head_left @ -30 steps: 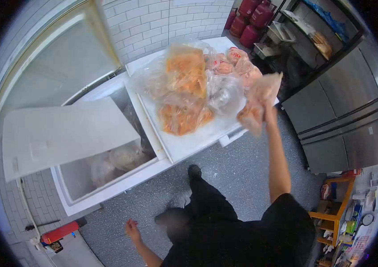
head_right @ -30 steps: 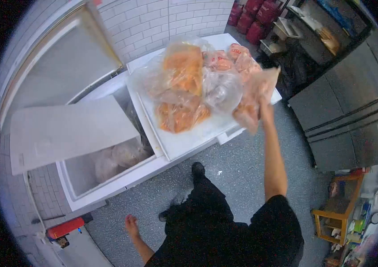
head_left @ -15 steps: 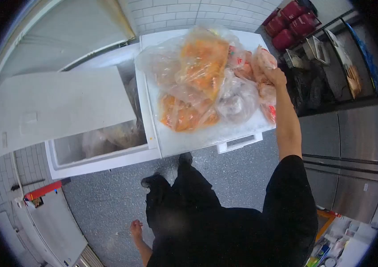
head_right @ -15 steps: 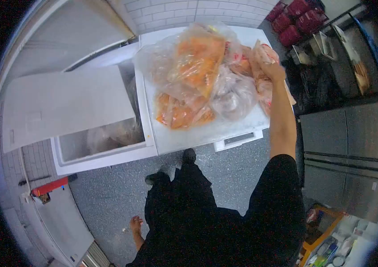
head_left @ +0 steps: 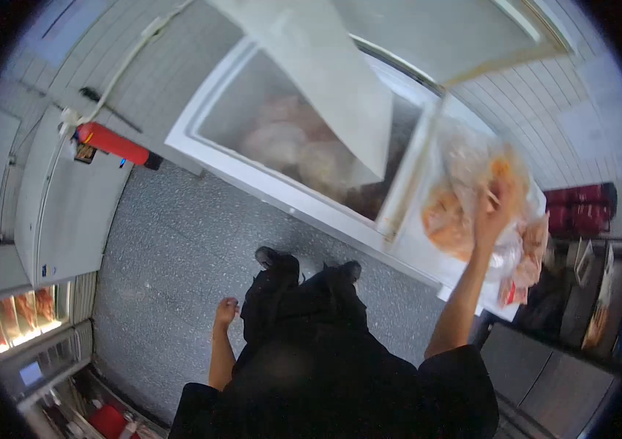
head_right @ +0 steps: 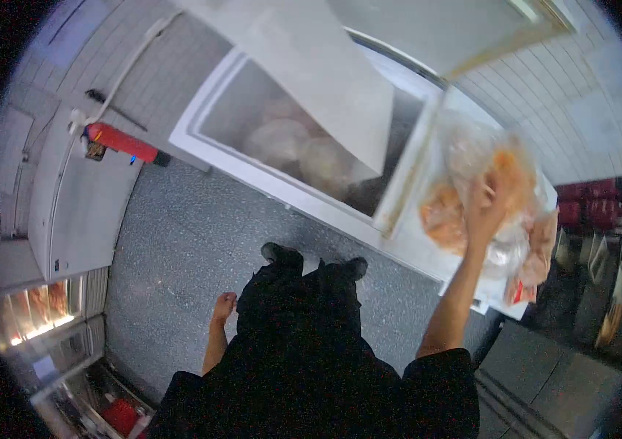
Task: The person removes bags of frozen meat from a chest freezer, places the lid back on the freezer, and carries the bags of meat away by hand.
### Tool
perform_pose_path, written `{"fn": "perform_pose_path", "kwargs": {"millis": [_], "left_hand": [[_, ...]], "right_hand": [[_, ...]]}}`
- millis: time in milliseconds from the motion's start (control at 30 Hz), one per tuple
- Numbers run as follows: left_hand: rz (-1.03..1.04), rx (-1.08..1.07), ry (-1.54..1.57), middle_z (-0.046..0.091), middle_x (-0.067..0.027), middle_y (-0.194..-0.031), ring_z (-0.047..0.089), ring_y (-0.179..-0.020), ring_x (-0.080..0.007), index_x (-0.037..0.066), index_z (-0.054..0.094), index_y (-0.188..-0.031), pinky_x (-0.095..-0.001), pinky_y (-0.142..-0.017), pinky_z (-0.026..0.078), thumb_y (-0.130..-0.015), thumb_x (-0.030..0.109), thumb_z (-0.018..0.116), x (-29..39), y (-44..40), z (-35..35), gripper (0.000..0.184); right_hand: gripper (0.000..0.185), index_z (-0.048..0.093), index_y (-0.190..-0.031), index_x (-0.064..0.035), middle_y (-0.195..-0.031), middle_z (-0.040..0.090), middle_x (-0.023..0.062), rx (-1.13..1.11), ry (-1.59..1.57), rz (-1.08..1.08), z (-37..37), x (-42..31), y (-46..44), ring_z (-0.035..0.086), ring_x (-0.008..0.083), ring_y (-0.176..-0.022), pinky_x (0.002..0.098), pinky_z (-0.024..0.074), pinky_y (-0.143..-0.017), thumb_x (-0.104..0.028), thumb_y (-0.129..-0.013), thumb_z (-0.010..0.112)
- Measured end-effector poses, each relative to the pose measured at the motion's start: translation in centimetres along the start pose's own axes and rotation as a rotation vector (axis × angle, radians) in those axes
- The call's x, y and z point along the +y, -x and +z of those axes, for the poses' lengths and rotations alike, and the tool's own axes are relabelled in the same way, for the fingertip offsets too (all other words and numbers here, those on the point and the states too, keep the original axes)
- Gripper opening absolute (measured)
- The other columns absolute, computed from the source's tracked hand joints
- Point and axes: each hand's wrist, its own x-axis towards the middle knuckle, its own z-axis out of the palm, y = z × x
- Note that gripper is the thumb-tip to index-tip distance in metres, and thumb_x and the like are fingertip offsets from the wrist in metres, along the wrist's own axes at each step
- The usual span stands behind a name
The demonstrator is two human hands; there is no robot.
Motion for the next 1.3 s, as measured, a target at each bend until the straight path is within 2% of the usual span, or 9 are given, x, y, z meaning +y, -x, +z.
{"fn": "perform_pose_path", "kwargs": {"millis": [233,367,567,900,1000,1100,1200,1233,1300], "left_hand": [[0.037,0.210,0.114,0.068,-0.0102,-0.077,0.065,-0.070,-0.0192,0.003,0.061,-0.105,-0.0309,-0.064,0.050,-0.089,0.025,0.060,1.7,-2.2,-6.0,0.027],[0.027,0.323,0.242,0.067,-0.0108,-0.077,0.064,-0.069,-0.0176,0.004,0.060,-0.104,-0.0308,-0.063,0.050,-0.089,0.022,0.060,-0.1,-0.3,-7.5,0.024],[-0.129,0.431,0.230,0.066,-0.0104,-0.074,0.062,-0.065,-0.0156,0.004,0.060,-0.103,-0.0293,-0.061,0.049,-0.089,0.016,0.059,-1.9,5.5,-6.9,0.018],[-0.119,0.384,0.327,0.066,-0.0101,-0.078,0.062,-0.070,-0.0159,0.002,0.060,-0.103,-0.0293,-0.066,0.050,-0.091,0.017,0.057,1.3,1.2,-9.3,0.020],[-0.121,0.369,0.202,0.067,-0.0111,-0.080,0.063,-0.073,-0.0168,0.002,0.060,-0.106,-0.0302,-0.068,0.050,-0.092,0.017,0.056,6.3,-2.3,-12.2,0.022],[-0.101,0.366,0.124,0.067,-0.0117,-0.082,0.064,-0.075,-0.0172,0.001,0.060,-0.109,-0.0305,-0.070,0.051,-0.092,0.018,0.055,10.8,-4.6,-14.8,0.024],[-0.080,0.377,0.162,0.068,-0.0118,-0.084,0.064,-0.077,-0.0171,0.000,0.059,-0.110,-0.0307,-0.071,0.051,-0.092,0.017,0.056,13.7,-6.2,-16.1,0.025],[-0.110,0.374,0.147,0.068,-0.0118,-0.083,0.064,-0.078,-0.0170,0.000,0.059,-0.111,-0.0309,-0.072,0.051,-0.091,0.016,0.056,15.6,-6.0,-16.5,0.026],[-0.170,0.368,0.126,0.068,-0.0118,-0.084,0.064,-0.078,-0.0169,0.000,0.059,-0.112,-0.0312,-0.073,0.051,-0.092,0.016,0.056,17.1,-6.0,-16.5,0.026]], "right_hand": [[0.073,0.036,-0.142,-0.0122,-0.132,0.045,0.0257,-0.343,0.035,-0.521,22.2,-19.8,0.7,0.045,0.0414,-0.120,0.0443,0.0402,-0.100,-0.016,-0.079,0.071],[0.070,0.036,-0.144,-0.0176,-0.141,0.036,0.0277,-0.417,0.184,-0.513,30.8,-18.7,1.3,0.042,0.0421,-0.125,0.0463,0.0384,-0.103,0.003,-0.079,0.054],[0.065,0.044,-0.138,-0.0144,-0.138,0.039,0.0282,-0.826,0.611,-0.632,38.9,-8.9,2.8,0.048,0.0441,-0.117,0.0480,0.0472,-0.093,-0.007,-0.075,0.060],[0.057,0.046,-0.135,-0.0110,-0.138,0.040,0.0266,-0.991,0.344,-0.442,49.6,-12.6,5.9,0.045,0.0411,-0.120,0.0496,0.0434,-0.097,-0.029,-0.083,0.061],[0.035,0.061,-0.114,-0.0085,-0.116,0.057,0.0247,-0.957,0.216,-0.409,53.0,-14.6,4.2,0.055,0.0391,-0.108,0.0482,0.0475,-0.088,-0.024,-0.083,0.059],[0.021,0.065,-0.088,-0.0035,-0.070,0.059,0.0130,-1.087,0.096,-0.108,57.8,-14.5,1.4,0.060,0.0278,-0.067,0.0401,0.0490,-0.061,-0.023,-0.082,0.061],[0.021,0.062,-0.070,-0.0032,-0.047,0.036,-0.0006,-1.334,-0.636,0.699,60.5,-13.9,-2.0,0.036,0.0154,-0.040,0.0306,0.0314,-0.040,-0.021,-0.082,0.061],[0.035,0.053,-0.063,-0.0077,-0.049,0.030,-0.0049,-1.355,-0.662,0.977,61.7,-13.7,-2.5,0.029,0.0067,-0.040,0.0254,0.0175,-0.038,-0.033,-0.084,0.065],[0.041,0.055,-0.065,-0.0060,-0.047,0.029,-0.0049,-1.220,-0.583,1.123,64.6,-11.1,-0.9,0.027,0.0072,-0.038,0.0254,0.0165,-0.037,-0.040,-0.085,0.066]]}}
